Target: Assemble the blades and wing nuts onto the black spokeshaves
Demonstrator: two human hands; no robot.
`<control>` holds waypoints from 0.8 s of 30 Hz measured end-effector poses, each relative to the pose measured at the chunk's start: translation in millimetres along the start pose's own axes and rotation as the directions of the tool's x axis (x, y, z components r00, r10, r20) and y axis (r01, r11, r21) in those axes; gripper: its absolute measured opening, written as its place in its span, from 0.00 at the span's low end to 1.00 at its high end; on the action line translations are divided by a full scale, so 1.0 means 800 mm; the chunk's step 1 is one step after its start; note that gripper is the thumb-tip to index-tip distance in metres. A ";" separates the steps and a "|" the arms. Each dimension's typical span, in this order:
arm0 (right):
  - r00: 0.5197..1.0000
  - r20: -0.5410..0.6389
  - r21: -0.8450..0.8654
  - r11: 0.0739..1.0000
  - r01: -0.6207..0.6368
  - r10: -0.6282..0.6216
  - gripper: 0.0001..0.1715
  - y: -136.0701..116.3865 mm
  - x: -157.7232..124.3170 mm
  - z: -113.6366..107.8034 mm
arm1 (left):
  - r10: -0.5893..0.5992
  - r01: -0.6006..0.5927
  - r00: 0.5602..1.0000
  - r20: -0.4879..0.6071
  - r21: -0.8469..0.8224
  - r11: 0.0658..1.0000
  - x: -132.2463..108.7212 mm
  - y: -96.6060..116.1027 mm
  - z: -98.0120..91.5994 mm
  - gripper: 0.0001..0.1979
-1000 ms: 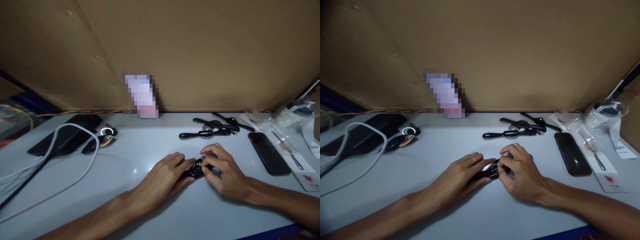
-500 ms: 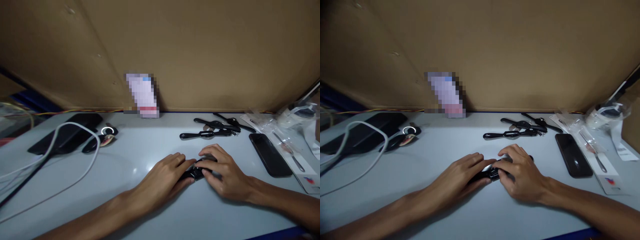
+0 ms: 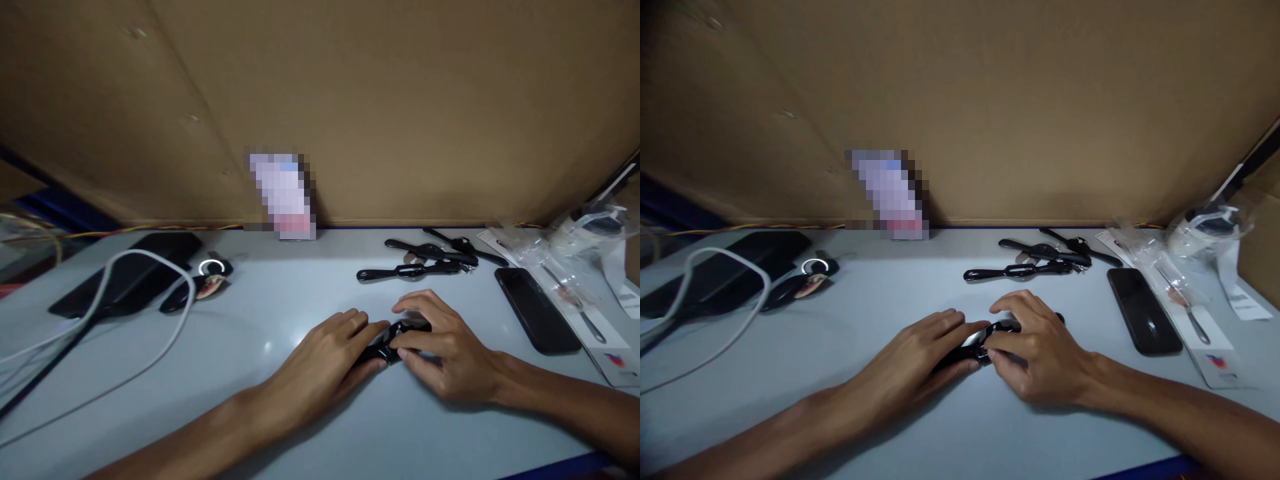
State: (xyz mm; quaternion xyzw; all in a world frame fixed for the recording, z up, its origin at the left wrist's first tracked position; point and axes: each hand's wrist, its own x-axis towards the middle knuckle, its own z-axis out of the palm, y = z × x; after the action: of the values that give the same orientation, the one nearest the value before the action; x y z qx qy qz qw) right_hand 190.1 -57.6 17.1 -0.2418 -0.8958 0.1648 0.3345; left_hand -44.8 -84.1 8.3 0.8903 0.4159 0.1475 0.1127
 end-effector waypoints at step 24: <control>0.999 -0.002 -0.004 0.999 0.040 -0.040 0.16 0.004 -0.002 0.001 | -0.012 0.012 1.000 0.016 -0.005 1.000 0.001 0.002 -0.004 0.13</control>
State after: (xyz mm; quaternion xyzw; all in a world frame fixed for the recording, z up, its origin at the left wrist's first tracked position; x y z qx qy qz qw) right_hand 192.0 -55.9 14.2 -0.2247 -0.9005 0.1561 0.3381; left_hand -44.3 -84.3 11.5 0.8886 0.4200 0.1406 0.1192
